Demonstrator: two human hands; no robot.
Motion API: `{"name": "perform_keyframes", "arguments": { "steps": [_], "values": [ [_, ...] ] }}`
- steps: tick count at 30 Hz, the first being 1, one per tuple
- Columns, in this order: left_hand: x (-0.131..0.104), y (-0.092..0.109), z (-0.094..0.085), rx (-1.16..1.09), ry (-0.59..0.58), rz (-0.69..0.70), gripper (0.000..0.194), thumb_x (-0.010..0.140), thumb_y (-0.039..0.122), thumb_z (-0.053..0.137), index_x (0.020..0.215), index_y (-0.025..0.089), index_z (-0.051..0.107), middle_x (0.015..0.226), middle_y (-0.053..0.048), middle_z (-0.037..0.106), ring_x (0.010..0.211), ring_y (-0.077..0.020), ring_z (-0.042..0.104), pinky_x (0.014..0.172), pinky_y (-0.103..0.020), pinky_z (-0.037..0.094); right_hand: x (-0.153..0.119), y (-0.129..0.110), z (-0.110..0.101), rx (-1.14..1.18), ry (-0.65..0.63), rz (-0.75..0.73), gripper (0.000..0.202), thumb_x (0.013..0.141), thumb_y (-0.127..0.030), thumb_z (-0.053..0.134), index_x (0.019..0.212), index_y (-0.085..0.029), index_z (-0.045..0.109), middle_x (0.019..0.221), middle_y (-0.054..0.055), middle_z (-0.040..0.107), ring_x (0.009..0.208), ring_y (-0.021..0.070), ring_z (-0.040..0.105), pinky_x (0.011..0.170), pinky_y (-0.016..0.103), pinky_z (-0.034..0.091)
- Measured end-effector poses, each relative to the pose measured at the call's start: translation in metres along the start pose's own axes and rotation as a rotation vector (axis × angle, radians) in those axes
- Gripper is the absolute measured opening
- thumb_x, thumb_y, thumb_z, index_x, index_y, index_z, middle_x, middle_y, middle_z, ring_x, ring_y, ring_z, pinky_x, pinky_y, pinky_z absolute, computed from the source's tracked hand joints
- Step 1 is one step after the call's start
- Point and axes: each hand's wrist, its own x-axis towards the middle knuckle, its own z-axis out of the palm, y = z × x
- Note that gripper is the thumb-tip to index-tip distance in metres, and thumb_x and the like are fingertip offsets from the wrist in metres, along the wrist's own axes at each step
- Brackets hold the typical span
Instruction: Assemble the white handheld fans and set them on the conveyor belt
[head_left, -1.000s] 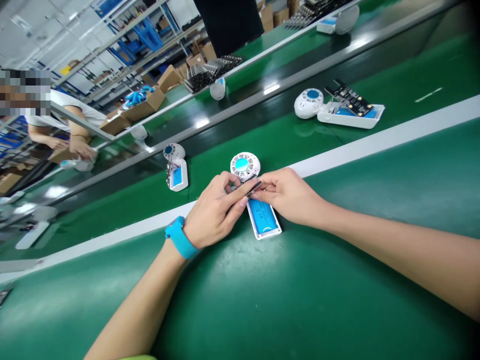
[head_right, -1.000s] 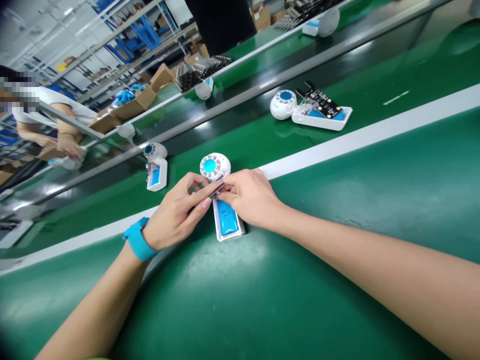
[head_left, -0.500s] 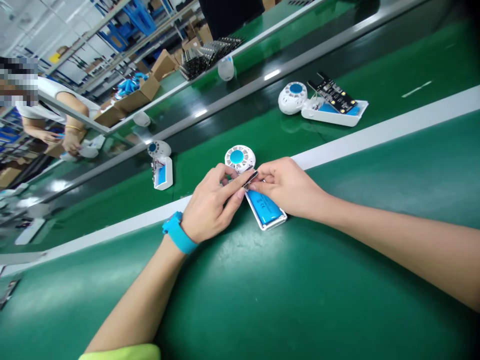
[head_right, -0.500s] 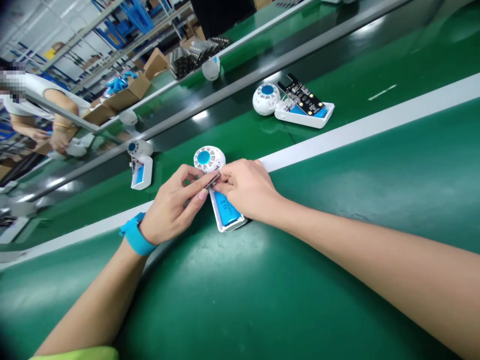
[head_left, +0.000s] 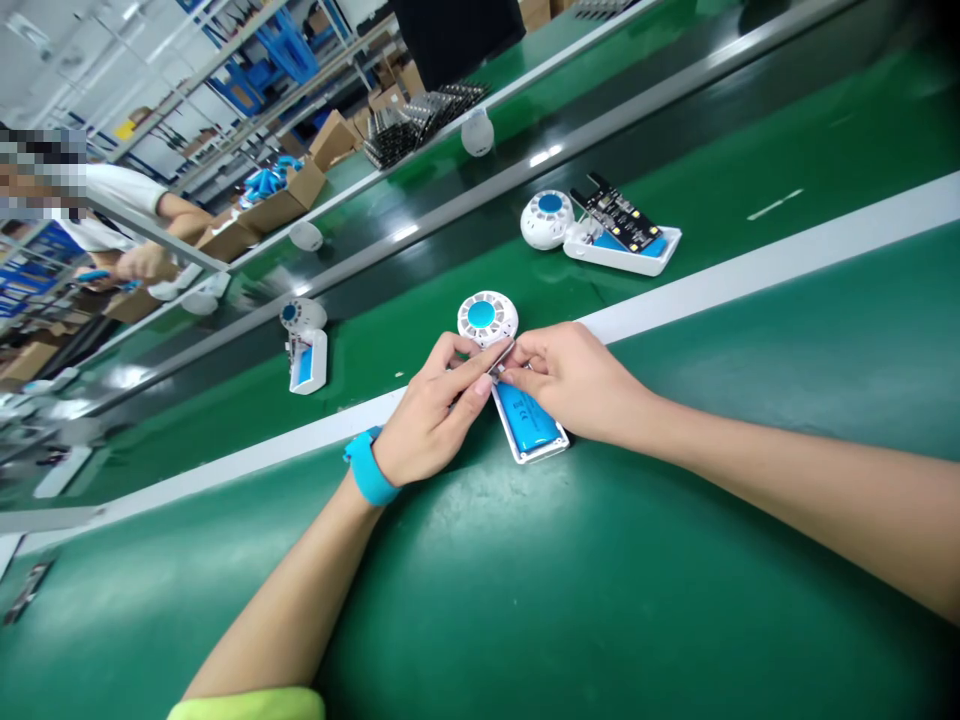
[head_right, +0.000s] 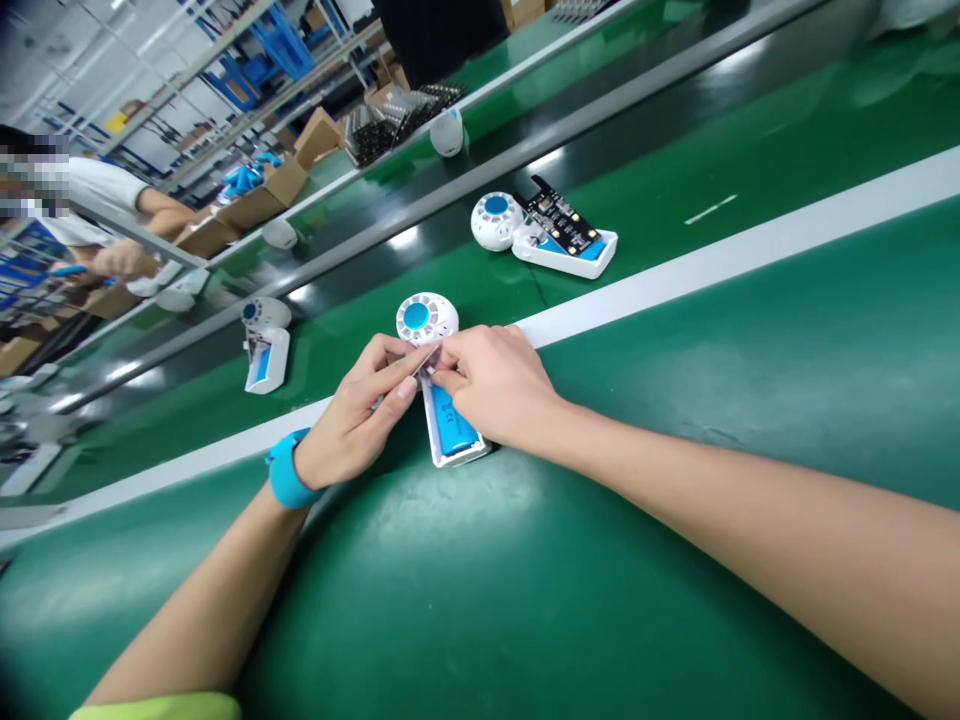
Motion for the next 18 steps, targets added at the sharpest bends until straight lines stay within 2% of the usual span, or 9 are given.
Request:
{"name": "perform_keyframes", "arguments": {
  "steps": [4, 10, 15, 18],
  "values": [
    [0.0, 0.004, -0.005, 0.134, -0.031, 0.045, 0.043, 0.105, 0.032, 0.039, 0.146, 0.028, 0.05, 0.113, -0.008, 0.051, 0.099, -0.0195, 0.051, 0.088, -0.036, 0.048, 0.0, -0.001, 0.001, 0.008, -0.007, 0.007, 0.019, 0.087, -0.017, 0.064, 0.068, -0.017, 0.066, 0.061, -0.001, 0.057, 0.056, 0.0112, 0.044, 0.056, 0.027, 0.025],
    [0.0, 0.011, -0.005, 0.437, -0.04, 0.072, 0.047, 0.103, 0.034, 0.036, 0.148, 0.025, 0.049, 0.12, -0.012, 0.052, 0.094, -0.0229, 0.051, 0.082, -0.04, 0.048, -0.001, 0.005, 0.004, 0.11, 0.025, -0.035, 0.019, 0.085, -0.015, 0.063, 0.066, -0.017, 0.064, 0.06, -0.002, 0.057, 0.055, 0.0106, 0.045, 0.055, 0.026, 0.025],
    [-0.006, 0.008, 0.011, 0.37, 0.027, 0.071, 0.048, 0.103, 0.034, 0.036, 0.149, 0.021, 0.046, 0.123, -0.014, 0.051, 0.104, -0.026, 0.052, 0.087, -0.043, 0.048, -0.003, 0.011, 0.009, 0.175, 0.054, -0.072, 0.021, 0.085, -0.016, 0.059, 0.064, -0.017, 0.06, 0.057, -0.004, 0.053, 0.053, 0.0095, 0.042, 0.054, 0.026, 0.024],
    [-0.01, 0.003, 0.02, 0.281, 0.149, 0.042, 0.05, 0.101, 0.04, 0.044, 0.146, 0.017, 0.048, 0.121, -0.014, 0.051, 0.105, -0.0254, 0.053, 0.089, -0.041, 0.049, 0.006, 0.009, 0.018, 0.17, 0.064, -0.09, 0.022, 0.085, -0.017, 0.06, 0.063, -0.016, 0.059, 0.058, -0.003, 0.053, 0.055, 0.0102, 0.043, 0.054, 0.026, 0.024]
  ]
}}
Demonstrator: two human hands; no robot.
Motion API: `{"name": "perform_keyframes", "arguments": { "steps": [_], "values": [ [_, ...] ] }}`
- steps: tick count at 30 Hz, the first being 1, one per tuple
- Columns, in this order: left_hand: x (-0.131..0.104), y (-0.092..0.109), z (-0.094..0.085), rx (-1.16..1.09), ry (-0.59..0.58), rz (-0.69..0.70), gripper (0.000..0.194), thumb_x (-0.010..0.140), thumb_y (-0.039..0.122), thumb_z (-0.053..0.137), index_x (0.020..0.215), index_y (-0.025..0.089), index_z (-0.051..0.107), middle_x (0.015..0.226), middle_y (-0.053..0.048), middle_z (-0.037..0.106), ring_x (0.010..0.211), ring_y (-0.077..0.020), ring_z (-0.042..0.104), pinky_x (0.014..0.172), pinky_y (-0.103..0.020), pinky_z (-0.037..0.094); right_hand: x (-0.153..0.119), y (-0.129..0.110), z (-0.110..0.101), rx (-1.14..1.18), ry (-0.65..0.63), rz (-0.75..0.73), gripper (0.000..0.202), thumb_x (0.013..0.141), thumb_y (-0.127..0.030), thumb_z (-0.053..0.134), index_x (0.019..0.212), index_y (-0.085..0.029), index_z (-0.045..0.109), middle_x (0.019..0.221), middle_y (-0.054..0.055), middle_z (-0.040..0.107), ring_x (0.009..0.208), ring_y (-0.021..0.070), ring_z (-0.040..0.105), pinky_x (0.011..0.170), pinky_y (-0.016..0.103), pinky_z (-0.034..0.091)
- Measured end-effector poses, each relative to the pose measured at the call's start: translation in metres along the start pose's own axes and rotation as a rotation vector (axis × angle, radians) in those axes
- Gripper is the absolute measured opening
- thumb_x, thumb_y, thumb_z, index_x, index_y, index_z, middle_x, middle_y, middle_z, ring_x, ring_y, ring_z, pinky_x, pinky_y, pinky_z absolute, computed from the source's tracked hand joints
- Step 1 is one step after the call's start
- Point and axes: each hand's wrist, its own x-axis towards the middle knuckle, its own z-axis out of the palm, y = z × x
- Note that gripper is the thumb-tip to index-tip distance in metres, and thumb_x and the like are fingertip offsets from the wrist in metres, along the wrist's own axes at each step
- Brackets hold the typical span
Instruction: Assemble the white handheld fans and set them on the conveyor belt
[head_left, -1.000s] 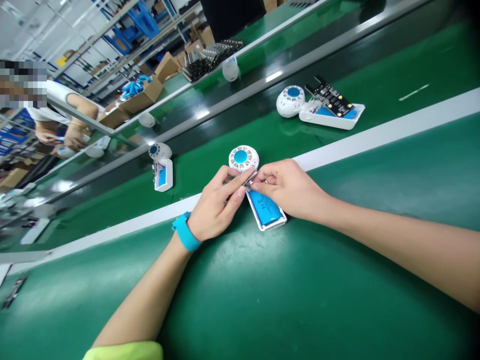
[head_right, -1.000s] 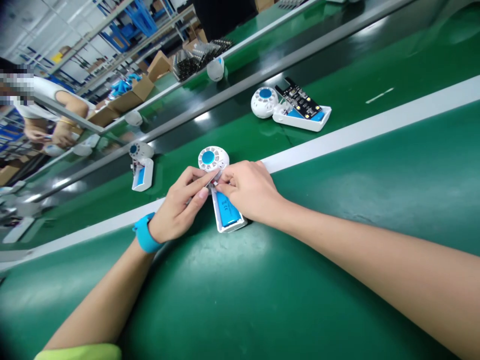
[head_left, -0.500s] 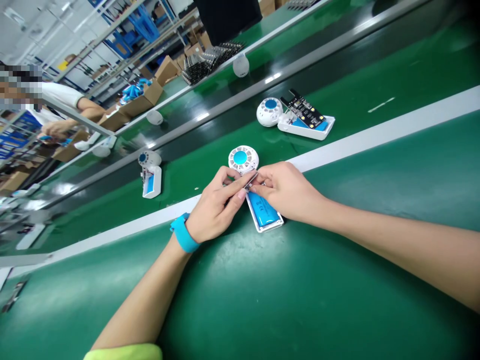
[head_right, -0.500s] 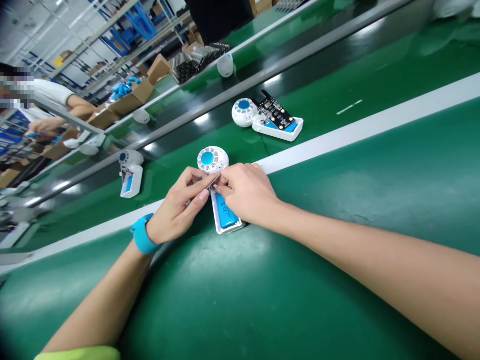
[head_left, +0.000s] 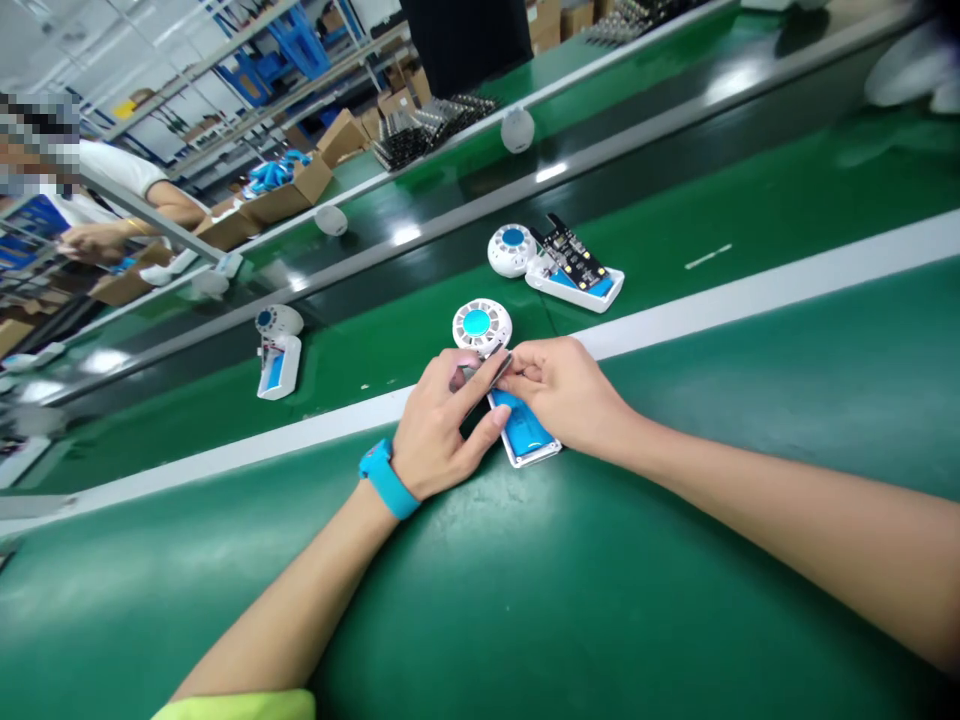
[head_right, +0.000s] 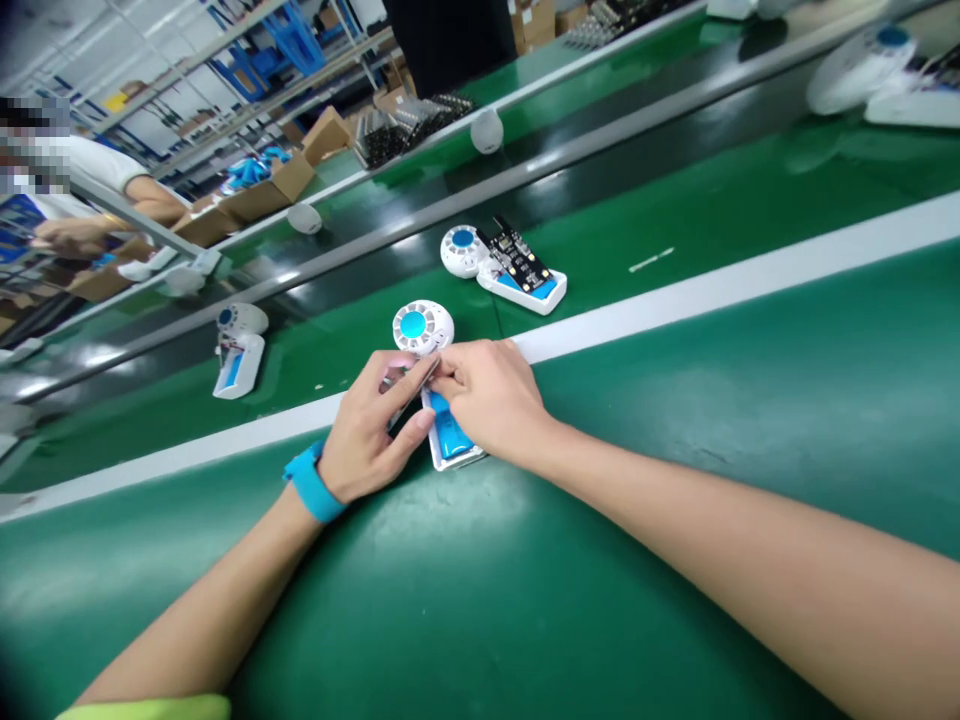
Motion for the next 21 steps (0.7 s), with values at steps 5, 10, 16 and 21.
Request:
{"name": "perform_keyframes", "arguments": {
  "steps": [5, 10, 16, 21],
  "values": [
    [0.004, -0.026, 0.01, 0.126, 0.218, -0.171, 0.036, 0.096, 0.035, 0.053, 0.124, 0.015, 0.061, 0.112, -0.014, 0.052, 0.105, -0.0276, 0.052, 0.091, -0.044, 0.048, 0.031, 0.007, -0.007, -0.064, 0.117, -0.066, 0.015, 0.087, -0.025, 0.058, 0.082, -0.017, 0.069, 0.06, -0.001, 0.055, 0.059, 0.0141, 0.047, 0.058, 0.027, 0.032],
    [0.01, -0.064, 0.006, 0.229, 0.229, -0.345, 0.038, 0.092, 0.029, 0.051, 0.125, 0.013, 0.06, 0.114, -0.016, 0.052, 0.102, -0.0298, 0.052, 0.087, -0.046, 0.047, 0.056, 0.035, -0.057, -0.493, 0.48, 0.064, 0.046, 0.081, -0.035, 0.063, 0.123, -0.018, 0.062, 0.105, 0.013, 0.066, 0.102, 0.0324, 0.057, 0.087, 0.044, 0.042],
    [0.002, -0.038, -0.001, 0.27, 0.413, -0.267, 0.046, 0.079, 0.025, 0.058, 0.124, 0.018, 0.06, 0.122, -0.014, 0.057, 0.11, -0.0315, 0.052, 0.087, -0.045, 0.038, 0.067, 0.034, -0.054, -0.445, 0.008, 0.182, 0.101, 0.076, -0.042, 0.071, 0.158, -0.017, 0.018, 0.115, 0.014, 0.069, 0.101, 0.0348, 0.063, 0.087, 0.044, 0.046],
    [0.006, -0.03, 0.006, 0.327, 0.136, -0.032, 0.015, 0.092, 0.022, 0.057, 0.09, 0.024, 0.072, 0.113, -0.007, 0.069, 0.107, -0.0274, 0.055, 0.089, -0.047, 0.03, 0.052, 0.016, -0.046, -0.003, -0.147, 0.253, 0.096, 0.082, -0.041, 0.065, 0.157, -0.02, 0.009, 0.096, 0.007, 0.069, 0.062, 0.0185, 0.06, 0.058, 0.03, 0.044]
  ]
}}
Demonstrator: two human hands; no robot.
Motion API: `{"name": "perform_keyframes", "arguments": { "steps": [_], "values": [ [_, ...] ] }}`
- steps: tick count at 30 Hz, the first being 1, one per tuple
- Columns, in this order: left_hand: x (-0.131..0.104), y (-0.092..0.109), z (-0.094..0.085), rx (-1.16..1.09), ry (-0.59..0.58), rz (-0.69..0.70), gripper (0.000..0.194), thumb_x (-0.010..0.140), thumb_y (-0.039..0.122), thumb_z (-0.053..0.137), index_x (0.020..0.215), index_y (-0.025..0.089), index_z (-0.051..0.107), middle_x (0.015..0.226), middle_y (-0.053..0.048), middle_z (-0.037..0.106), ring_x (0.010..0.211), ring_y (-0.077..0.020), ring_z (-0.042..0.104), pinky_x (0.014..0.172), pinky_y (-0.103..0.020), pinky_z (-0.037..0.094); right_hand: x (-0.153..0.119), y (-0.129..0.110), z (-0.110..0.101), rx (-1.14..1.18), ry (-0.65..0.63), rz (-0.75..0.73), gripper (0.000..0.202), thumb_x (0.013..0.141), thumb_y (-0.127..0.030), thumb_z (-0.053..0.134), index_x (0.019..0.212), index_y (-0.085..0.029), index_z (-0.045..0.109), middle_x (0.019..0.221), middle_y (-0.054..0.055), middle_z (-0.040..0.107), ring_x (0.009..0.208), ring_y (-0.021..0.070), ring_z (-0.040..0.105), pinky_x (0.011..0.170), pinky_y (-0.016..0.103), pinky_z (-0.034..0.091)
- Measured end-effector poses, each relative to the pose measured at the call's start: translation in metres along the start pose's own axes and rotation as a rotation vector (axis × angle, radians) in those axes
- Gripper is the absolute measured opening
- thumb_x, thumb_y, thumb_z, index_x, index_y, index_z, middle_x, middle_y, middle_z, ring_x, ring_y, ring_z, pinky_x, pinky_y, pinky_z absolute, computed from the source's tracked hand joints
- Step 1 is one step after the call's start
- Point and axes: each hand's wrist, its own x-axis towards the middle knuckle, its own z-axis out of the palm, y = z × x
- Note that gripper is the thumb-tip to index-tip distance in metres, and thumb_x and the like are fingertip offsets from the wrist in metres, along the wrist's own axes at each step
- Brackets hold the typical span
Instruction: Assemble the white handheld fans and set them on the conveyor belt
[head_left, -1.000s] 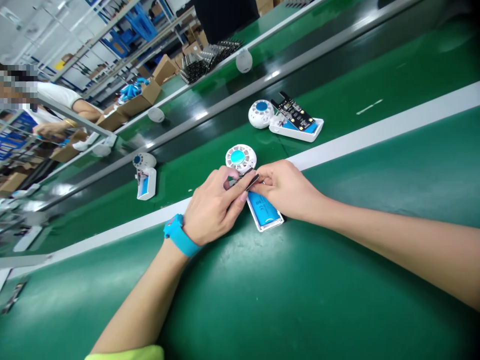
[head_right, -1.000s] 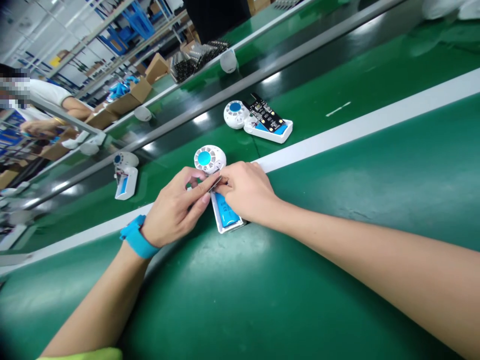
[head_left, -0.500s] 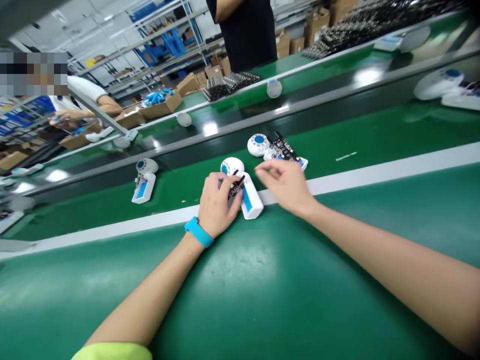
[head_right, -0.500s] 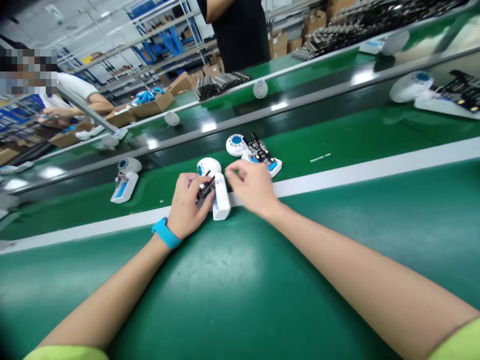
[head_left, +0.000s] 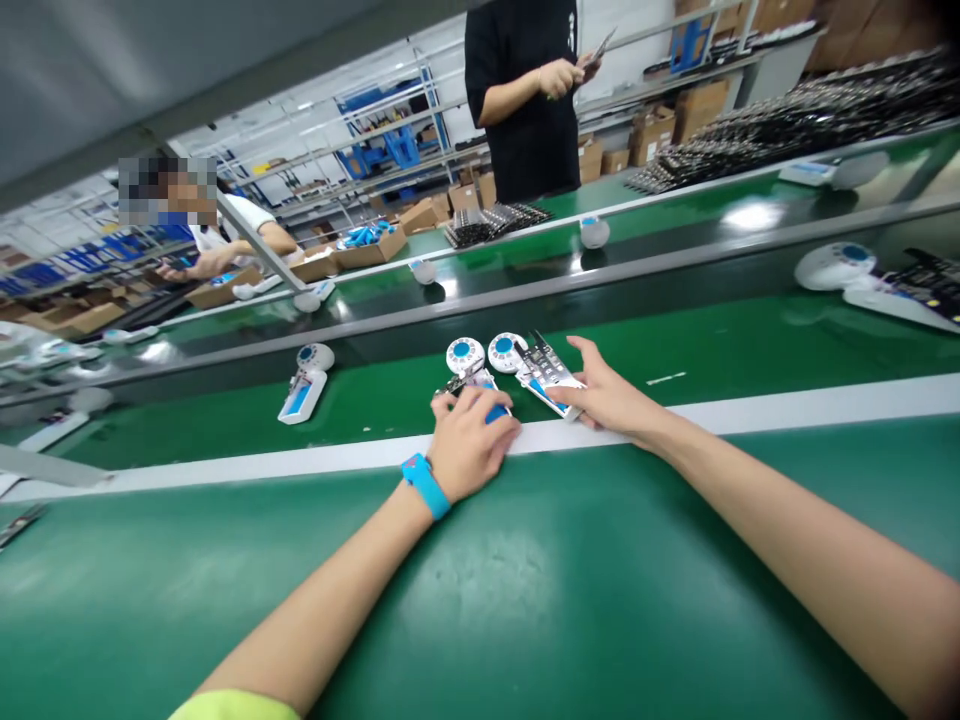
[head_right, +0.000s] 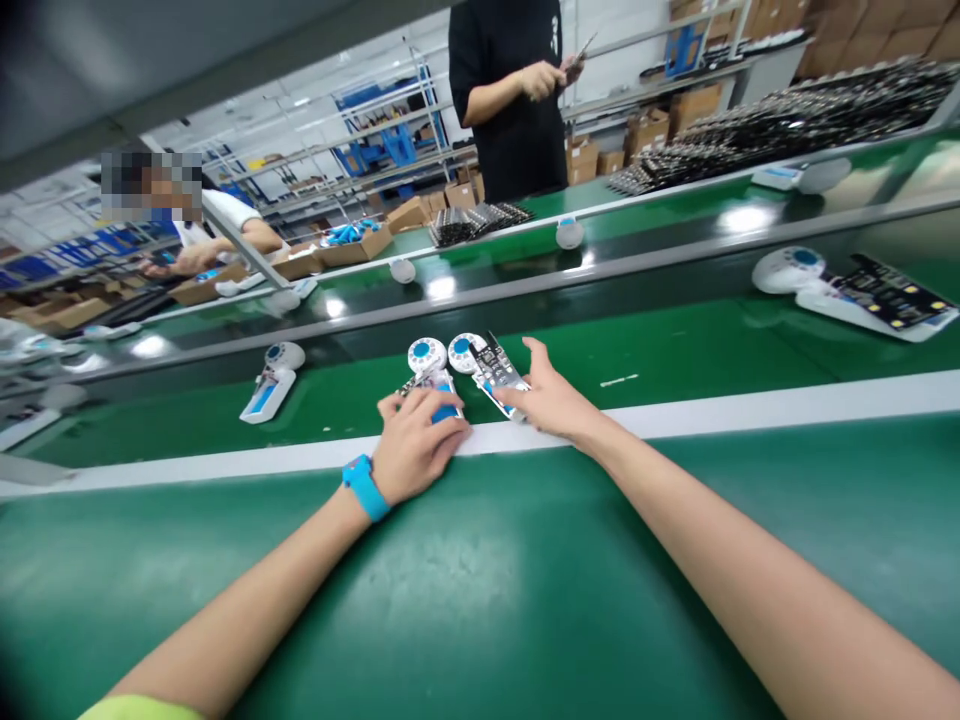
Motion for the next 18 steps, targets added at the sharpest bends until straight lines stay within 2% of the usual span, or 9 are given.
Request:
{"name": "perform_keyframes", "arguments": {
  "steps": [1, 3, 5, 7, 10, 12, 15, 18],
  "values": [
    [0.002, -0.003, 0.002, 0.019, 0.012, -0.057, 0.018, 0.093, 0.02, 0.056, 0.086, 0.024, 0.072, 0.112, -0.007, 0.07, 0.111, -0.0293, 0.054, 0.091, -0.05, 0.029, -0.006, -0.001, 0.001, 0.092, 0.026, 0.028, 0.094, 0.082, -0.043, 0.064, 0.156, -0.02, 0.01, 0.095, 0.006, 0.069, 0.056, 0.0163, 0.057, 0.052, 0.028, 0.041],
    [0.007, -0.007, 0.005, -0.012, 0.121, -0.237, 0.019, 0.095, 0.02, 0.056, 0.085, 0.022, 0.072, 0.11, -0.009, 0.071, 0.116, -0.0317, 0.053, 0.095, -0.054, 0.028, -0.019, 0.0, 0.005, 0.132, 0.15, 0.025, 0.089, 0.082, -0.044, 0.063, 0.152, -0.019, 0.015, 0.092, 0.005, 0.068, 0.054, 0.0161, 0.056, 0.05, 0.028, 0.039],
    [0.01, -0.002, 0.007, -0.21, 0.194, -0.423, 0.017, 0.097, 0.029, 0.055, 0.1, 0.021, 0.07, 0.111, -0.01, 0.071, 0.112, -0.0292, 0.057, 0.097, -0.053, 0.033, -0.034, 0.001, 0.015, -0.051, 0.273, -0.054, 0.081, 0.081, -0.043, 0.063, 0.147, -0.017, 0.023, 0.09, 0.005, 0.069, 0.064, 0.0206, 0.062, 0.056, 0.03, 0.04],
    [0.012, 0.013, 0.009, -0.509, 0.143, -0.554, 0.034, 0.097, 0.04, 0.055, 0.123, 0.019, 0.06, 0.114, -0.011, 0.07, 0.105, -0.0252, 0.063, 0.097, -0.048, 0.041, -0.046, 0.001, 0.028, -0.368, 0.297, -0.141, 0.073, 0.081, -0.045, 0.064, 0.141, -0.017, 0.032, 0.089, 0.008, 0.071, 0.073, 0.0266, 0.067, 0.059, 0.03, 0.037],
    [0.017, 0.035, 0.012, -0.816, -0.008, -0.657, 0.063, 0.091, 0.046, 0.064, 0.142, 0.018, 0.042, 0.118, -0.011, 0.069, 0.102, -0.0244, 0.067, 0.096, -0.044, 0.049, -0.058, -0.002, 0.045, -0.756, 0.202, -0.199, 0.069, 0.085, -0.051, 0.063, 0.139, -0.017, 0.037, 0.084, 0.011, 0.074, 0.07, 0.0306, 0.07, 0.056, 0.029, 0.025],
    [0.021, 0.038, 0.013, -0.93, -0.041, -0.704, 0.069, 0.089, 0.041, 0.066, 0.145, 0.016, 0.037, 0.119, -0.012, 0.068, 0.103, -0.0246, 0.067, 0.095, -0.042, 0.052, -0.062, -0.003, 0.05, -0.87, 0.153, -0.212, 0.069, 0.088, -0.05, 0.06, 0.142, -0.016, 0.035, 0.079, 0.01, 0.074, 0.067, 0.0303, 0.07, 0.055, 0.029, 0.02],
    [0.024, 0.028, 0.009, -1.012, -0.073, -0.669, 0.06, 0.09, 0.023, 0.057, 0.146, 0.013, 0.036, 0.115, -0.012, 0.068, 0.102, -0.0228, 0.067, 0.093, -0.04, 0.054, -0.062, -0.004, 0.049, -0.882, 0.13, -0.218, 0.069, 0.089, -0.041, 0.056, 0.147, -0.015, 0.03, 0.074, 0.007, 0.073, 0.064, 0.0282, 0.068, 0.055, 0.028, 0.019],
    [0.024, 0.019, 0.001, -0.791, -0.125, -0.527, 0.063, 0.083, 0.007, 0.051, 0.145, 0.015, 0.04, 0.111, -0.011, 0.068, 0.099, -0.0231, 0.066, 0.093, -0.043, 0.052, -0.061, -0.003, 0.044, -0.802, 0.136, -0.206, 0.066, 0.086, -0.033, 0.053, 0.146, -0.014, 0.031, 0.07, 0.004, 0.07, 0.061, 0.0255, 0.065, 0.055, 0.028, 0.02]
  ]
}}
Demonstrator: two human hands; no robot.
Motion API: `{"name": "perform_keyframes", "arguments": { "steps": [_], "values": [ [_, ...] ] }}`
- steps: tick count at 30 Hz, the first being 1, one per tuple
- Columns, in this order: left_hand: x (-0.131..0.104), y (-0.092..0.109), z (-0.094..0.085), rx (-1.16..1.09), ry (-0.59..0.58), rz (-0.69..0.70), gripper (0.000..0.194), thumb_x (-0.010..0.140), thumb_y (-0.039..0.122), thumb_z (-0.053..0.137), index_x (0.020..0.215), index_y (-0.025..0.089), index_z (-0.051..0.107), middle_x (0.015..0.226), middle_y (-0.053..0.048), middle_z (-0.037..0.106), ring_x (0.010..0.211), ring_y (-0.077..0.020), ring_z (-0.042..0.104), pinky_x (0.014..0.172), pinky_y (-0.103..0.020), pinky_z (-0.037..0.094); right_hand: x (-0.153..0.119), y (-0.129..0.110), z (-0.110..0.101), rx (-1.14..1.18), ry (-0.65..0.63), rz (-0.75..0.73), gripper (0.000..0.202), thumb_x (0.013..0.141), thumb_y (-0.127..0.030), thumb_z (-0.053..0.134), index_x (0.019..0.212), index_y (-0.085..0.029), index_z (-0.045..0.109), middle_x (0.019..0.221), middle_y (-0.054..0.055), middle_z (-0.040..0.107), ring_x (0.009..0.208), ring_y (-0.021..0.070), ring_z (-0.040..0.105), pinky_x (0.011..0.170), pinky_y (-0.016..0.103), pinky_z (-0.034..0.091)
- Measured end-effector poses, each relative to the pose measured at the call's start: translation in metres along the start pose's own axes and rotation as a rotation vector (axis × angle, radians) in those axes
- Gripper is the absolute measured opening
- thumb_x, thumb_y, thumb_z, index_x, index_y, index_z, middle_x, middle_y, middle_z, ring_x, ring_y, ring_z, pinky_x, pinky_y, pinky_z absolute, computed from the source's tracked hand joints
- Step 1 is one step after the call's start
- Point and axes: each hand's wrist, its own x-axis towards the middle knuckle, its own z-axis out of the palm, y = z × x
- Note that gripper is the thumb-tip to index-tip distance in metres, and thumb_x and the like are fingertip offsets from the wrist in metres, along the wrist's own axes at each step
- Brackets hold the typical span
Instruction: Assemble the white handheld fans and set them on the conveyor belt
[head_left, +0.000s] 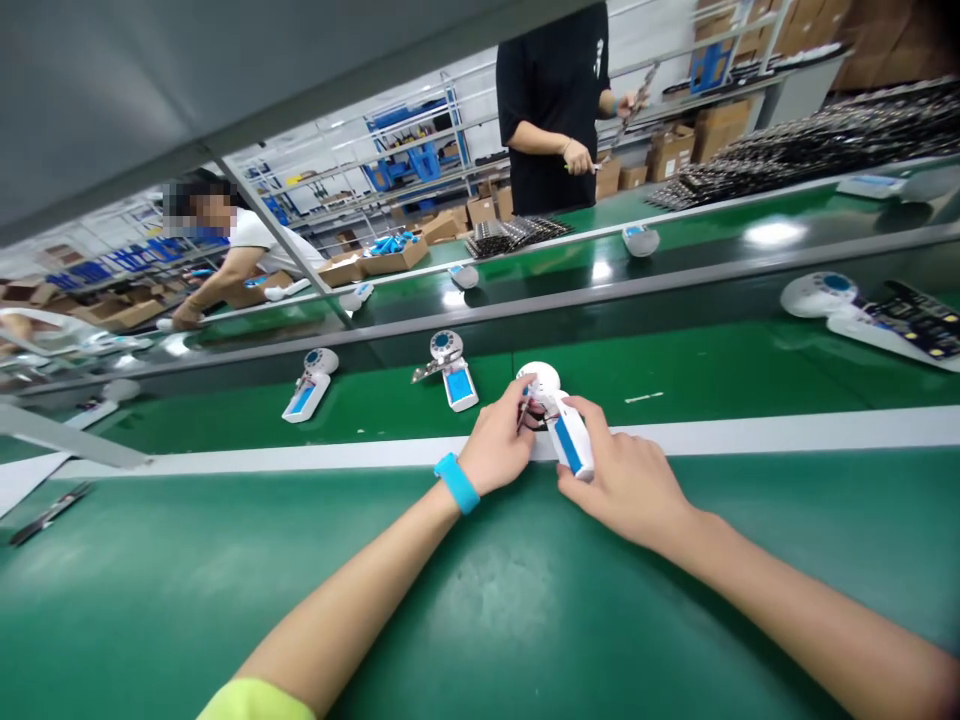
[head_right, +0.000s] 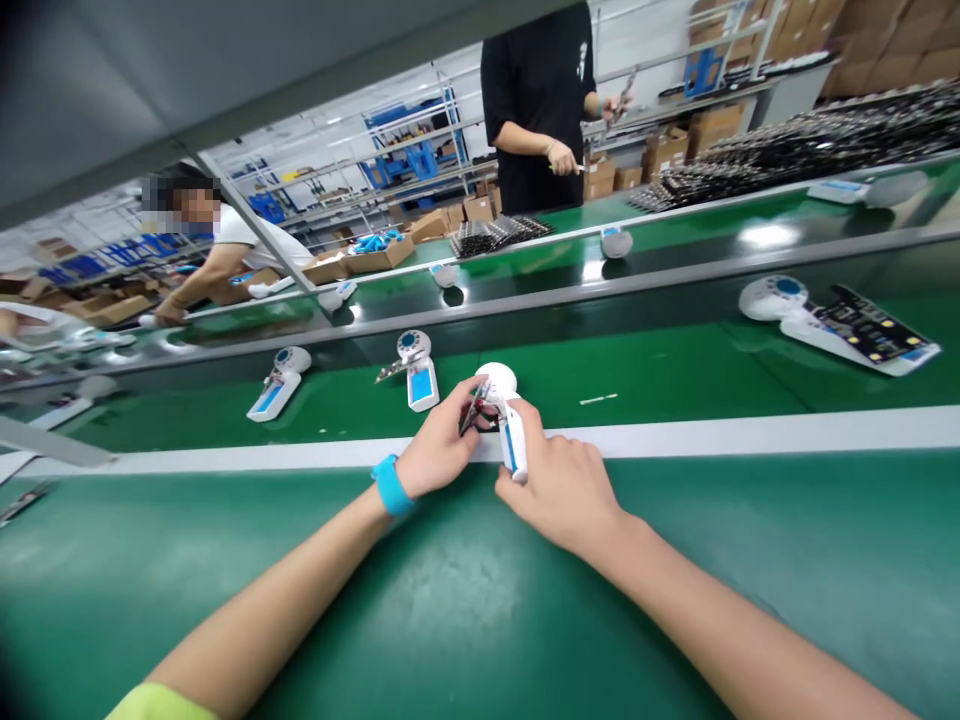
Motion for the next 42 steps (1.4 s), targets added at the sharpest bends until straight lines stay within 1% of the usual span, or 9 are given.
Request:
{"name": "perform_keyframes", "arguments": {
  "steps": [3, 9, 12, 15, 21, 26, 32, 36, 42],
  "values": [
    [-0.002, 0.002, -0.005, 0.21, -0.038, 0.039, 0.068, 0.082, 0.006, 0.055, 0.147, 0.02, 0.037, 0.109, -0.008, 0.068, 0.102, -0.0265, 0.064, 0.091, -0.044, 0.05, 0.001, 0.001, -0.002, 0.086, -0.001, 0.036, 0.065, 0.084, -0.031, 0.053, 0.144, -0.015, 0.034, 0.068, 0.002, 0.068, 0.059, 0.0236, 0.063, 0.055, 0.028, 0.022],
    [-0.003, -0.005, 0.001, 0.15, 0.046, 0.056, 0.056, 0.089, 0.012, 0.054, 0.143, 0.023, 0.039, 0.098, -0.004, 0.068, 0.093, -0.0232, 0.066, 0.088, -0.037, 0.05, 0.0, 0.0, -0.007, 0.12, -0.051, 0.038, 0.063, 0.088, -0.032, 0.051, 0.147, -0.018, 0.033, 0.066, 0.0, 0.065, 0.057, 0.0214, 0.058, 0.056, 0.028, 0.024],
    [-0.004, -0.007, 0.005, 0.117, 0.055, 0.047, 0.049, 0.095, 0.02, 0.049, 0.143, 0.024, 0.037, 0.098, -0.005, 0.067, 0.09, -0.0233, 0.066, 0.083, -0.037, 0.051, 0.001, 0.004, -0.015, -0.027, 0.081, -0.065, 0.05, 0.092, -0.039, 0.049, 0.139, -0.022, 0.047, 0.079, 0.005, 0.066, 0.069, 0.0237, 0.06, 0.064, 0.032, 0.031],
    [-0.006, -0.004, 0.008, 0.086, 0.018, 0.061, 0.044, 0.099, 0.025, 0.044, 0.142, 0.023, 0.035, 0.099, -0.006, 0.067, 0.088, -0.023, 0.066, 0.083, -0.038, 0.051, 0.003, 0.007, -0.023, -0.147, 0.177, -0.17, 0.031, 0.094, -0.039, 0.049, 0.116, -0.024, 0.066, 0.097, 0.009, 0.062, 0.083, 0.0252, 0.059, 0.078, 0.039, 0.035],
    [-0.015, 0.014, 0.009, -0.001, -0.111, 0.145, 0.044, 0.099, 0.024, 0.044, 0.142, 0.024, 0.034, 0.105, -0.007, 0.067, 0.092, -0.0223, 0.066, 0.085, -0.038, 0.053, 0.008, -0.005, -0.038, -0.139, -0.062, -0.161, 0.02, 0.093, -0.026, 0.055, 0.09, -0.021, 0.075, 0.095, 0.007, 0.066, 0.08, 0.0214, 0.059, 0.078, 0.039, 0.031],
    [-0.02, 0.028, 0.001, 0.14, -0.212, 0.209, 0.048, 0.099, 0.027, 0.044, 0.145, 0.024, 0.031, 0.099, -0.006, 0.069, 0.085, -0.0233, 0.067, 0.078, -0.036, 0.052, 0.012, 0.001, -0.044, 0.025, -0.214, -0.211, 0.026, 0.092, -0.015, 0.057, 0.07, -0.021, 0.071, 0.08, 0.003, 0.072, 0.074, 0.0191, 0.06, 0.073, 0.036, 0.028],
    [-0.022, 0.016, -0.005, 0.399, -0.253, 0.221, 0.065, 0.1, 0.058, 0.038, 0.15, 0.018, 0.026, 0.08, -0.003, 0.068, 0.063, -0.0225, 0.064, 0.06, -0.03, 0.043, 0.002, 0.023, -0.015, 0.414, -0.087, -0.274, 0.03, 0.097, -0.015, 0.047, 0.072, -0.018, 0.064, 0.08, 0.001, 0.07, 0.074, 0.0163, 0.059, 0.073, 0.032, 0.031],
    [-0.026, 0.009, -0.005, 0.478, -0.238, 0.324, 0.058, 0.104, 0.057, 0.021, 0.147, 0.019, 0.034, 0.097, -0.008, 0.072, 0.073, -0.024, 0.066, 0.065, -0.032, 0.042, -0.004, 0.022, -0.005, 0.573, -0.011, -0.289, 0.029, 0.098, -0.019, 0.048, 0.075, -0.018, 0.064, 0.083, 0.003, 0.069, 0.077, 0.0171, 0.059, 0.073, 0.031, 0.034],
    [-0.03, 0.013, 0.0, 0.555, -0.12, 0.386, 0.056, 0.105, 0.052, 0.017, 0.14, 0.015, 0.041, 0.094, -0.008, 0.071, 0.076, -0.0229, 0.064, 0.076, -0.036, 0.042, -0.008, 0.017, -0.007, 0.583, 0.09, -0.258, 0.031, 0.097, -0.018, 0.051, 0.068, -0.018, 0.061, 0.072, 0.0, 0.065, 0.068, 0.0145, 0.057, 0.069, 0.03, 0.03]
  ]
}}
